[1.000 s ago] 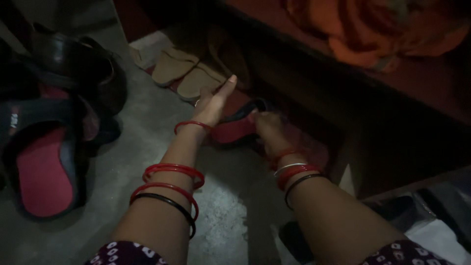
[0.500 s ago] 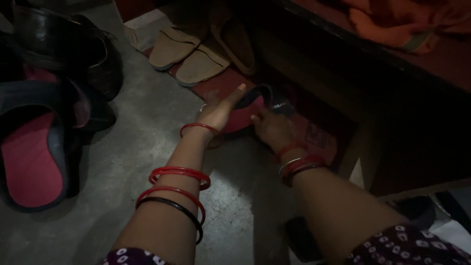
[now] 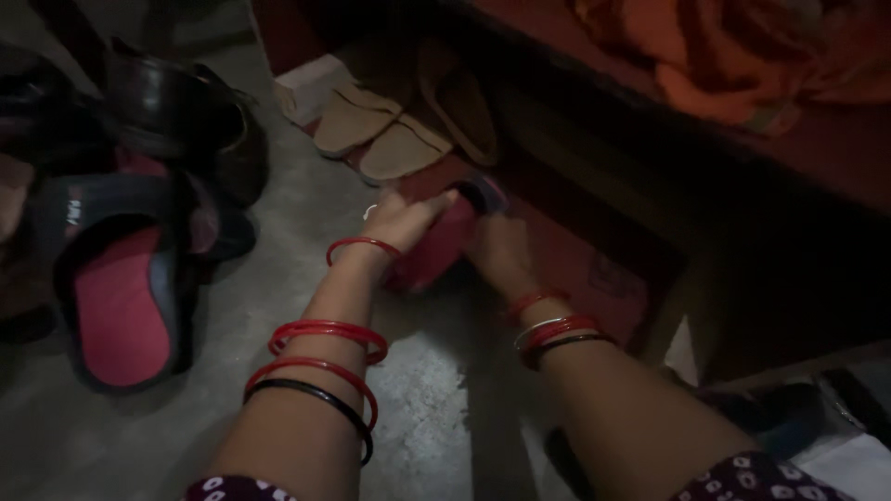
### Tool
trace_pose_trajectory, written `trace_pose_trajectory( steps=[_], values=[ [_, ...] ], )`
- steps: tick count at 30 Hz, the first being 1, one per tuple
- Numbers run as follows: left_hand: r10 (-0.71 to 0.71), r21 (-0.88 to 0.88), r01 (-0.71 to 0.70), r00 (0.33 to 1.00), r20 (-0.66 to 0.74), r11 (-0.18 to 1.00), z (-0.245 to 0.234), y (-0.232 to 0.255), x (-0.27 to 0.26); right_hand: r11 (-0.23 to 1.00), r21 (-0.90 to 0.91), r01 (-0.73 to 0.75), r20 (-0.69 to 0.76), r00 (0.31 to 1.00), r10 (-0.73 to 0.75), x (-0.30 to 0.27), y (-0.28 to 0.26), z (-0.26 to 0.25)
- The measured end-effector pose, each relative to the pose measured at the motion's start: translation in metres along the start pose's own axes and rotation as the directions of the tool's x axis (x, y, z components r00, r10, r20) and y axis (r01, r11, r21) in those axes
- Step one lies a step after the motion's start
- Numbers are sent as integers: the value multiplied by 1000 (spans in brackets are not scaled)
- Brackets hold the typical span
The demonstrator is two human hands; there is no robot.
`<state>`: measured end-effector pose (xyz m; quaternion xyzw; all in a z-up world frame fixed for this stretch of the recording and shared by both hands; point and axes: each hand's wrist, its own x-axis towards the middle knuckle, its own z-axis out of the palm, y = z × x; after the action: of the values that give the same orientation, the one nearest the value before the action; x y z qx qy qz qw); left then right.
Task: The person picks up various shoes from the floor, including sneakers, sandals, and flats, and places them into a wooden shoe rack. The person handles each pair individually, turning them over and arranging them on the shelves.
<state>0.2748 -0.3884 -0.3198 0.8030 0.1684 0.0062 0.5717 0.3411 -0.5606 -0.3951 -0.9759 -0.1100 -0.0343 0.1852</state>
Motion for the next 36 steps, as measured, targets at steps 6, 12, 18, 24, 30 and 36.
trace_pose_trajectory(
  steps=[6,12,18,24,30,36],
  values=[
    [-85,212,112,988,-132,971,-43,7,-11,962,258,90,-85,994,-71,-11,-62,-45],
    [-109,228,201,926,-362,953,-106,27,-49,878,296,377,-328,903,-277,-22,-142,-80],
    [-98,94,202,768,-633,975,-168,26,-69,660,687,304,-229,953,-201,-12,-217,-73],
    [-103,-28,118,696,-711,993,-208,38,-79,483,829,283,-106,927,-361,-17,-257,-63],
    [-146,-91,115,732,-665,989,-243,38,-84,443,826,349,-195,913,-357,-22,-281,-79],
    [-163,-192,54,770,-617,980,-247,23,-75,224,975,-15,96,930,-355,-53,-300,-108]
  ],
)
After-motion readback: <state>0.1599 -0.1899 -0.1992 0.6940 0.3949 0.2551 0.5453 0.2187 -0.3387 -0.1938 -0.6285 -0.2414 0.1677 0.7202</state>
